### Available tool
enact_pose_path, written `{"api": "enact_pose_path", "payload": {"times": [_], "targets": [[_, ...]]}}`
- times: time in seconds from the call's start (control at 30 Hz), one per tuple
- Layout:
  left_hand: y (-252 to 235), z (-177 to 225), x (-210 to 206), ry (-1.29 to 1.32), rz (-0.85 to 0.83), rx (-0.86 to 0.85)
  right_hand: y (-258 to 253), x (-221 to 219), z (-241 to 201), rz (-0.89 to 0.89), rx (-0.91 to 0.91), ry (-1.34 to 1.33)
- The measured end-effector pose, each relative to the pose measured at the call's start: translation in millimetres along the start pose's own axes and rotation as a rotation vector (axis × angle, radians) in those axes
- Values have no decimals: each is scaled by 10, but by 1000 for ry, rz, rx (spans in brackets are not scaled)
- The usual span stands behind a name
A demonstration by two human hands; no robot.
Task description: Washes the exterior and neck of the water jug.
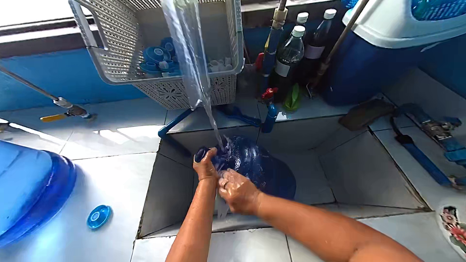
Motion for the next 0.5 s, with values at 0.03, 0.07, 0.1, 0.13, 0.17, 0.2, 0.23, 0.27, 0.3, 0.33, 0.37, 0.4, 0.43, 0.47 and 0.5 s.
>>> {"api": "enact_pose_path", "payload": {"times": [0.03, 0.07, 0.1, 0.13, 0.17, 0.2, 0.23, 0.27, 0.3, 0.33, 0.37, 0.4, 0.43, 0.47, 0.5], "targets": [[4, -24, 33, -2, -74, 0, -58, 68, -2, -103, -32, -12], [2, -53, 80, 5, -179, -16, -188, 240, 145, -263, -153, -63], [-1, -97, 159, 28, -277, -13, -291, 387, 441, -327, -289, -142], [-20, -143, 277, 54, -343, 16, -276, 428, 834, -255, -394, -205], [-77, -167, 411, 60, -329, 48, -127, 344, 1236, -169, -483, -226], [-164, -171, 534, 32, -211, 74, 112, 162, 1578, -119, -571, -228], [-266, -159, 633, -23, 1, 99, 376, -29, 1801, -146, -680, -229], [-354, -130, 701, -77, 233, 142, 535, -149, 1876, -194, -764, -234], [-392, -99, 703, -112, 334, 171, 539, -170, 1810, -223, -816, -271], [-354, -98, 640, -132, 308, 170, 420, -98, 1647, -213, -835, -338], [-296, -105, 535, -108, 192, 139, 216, 31, 1484, -140, -811, -427], [-248, -130, 437, -56, 16, 100, 2, 164, 1409, -40, -770, -515], [-224, -192, 395, 8, -145, 93, -115, 240, 1432, 24, -746, -567], [-204, -257, 419, 39, -199, 109, -77, 206, 1559, 39, -758, -571], [-200, -298, 505, 24, -138, 131, 110, 74, 1754, 13, -808, -543]]}}
Point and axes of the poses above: each hand's wrist, its own y-axis away from the middle knuckle, its own x-axis out of the back of the hand, z = x × y, the point moved 4 cm from there along -y, towards the middle knuckle, and after that the axes turned 4 degrees about -z, right-handed, at the moved point
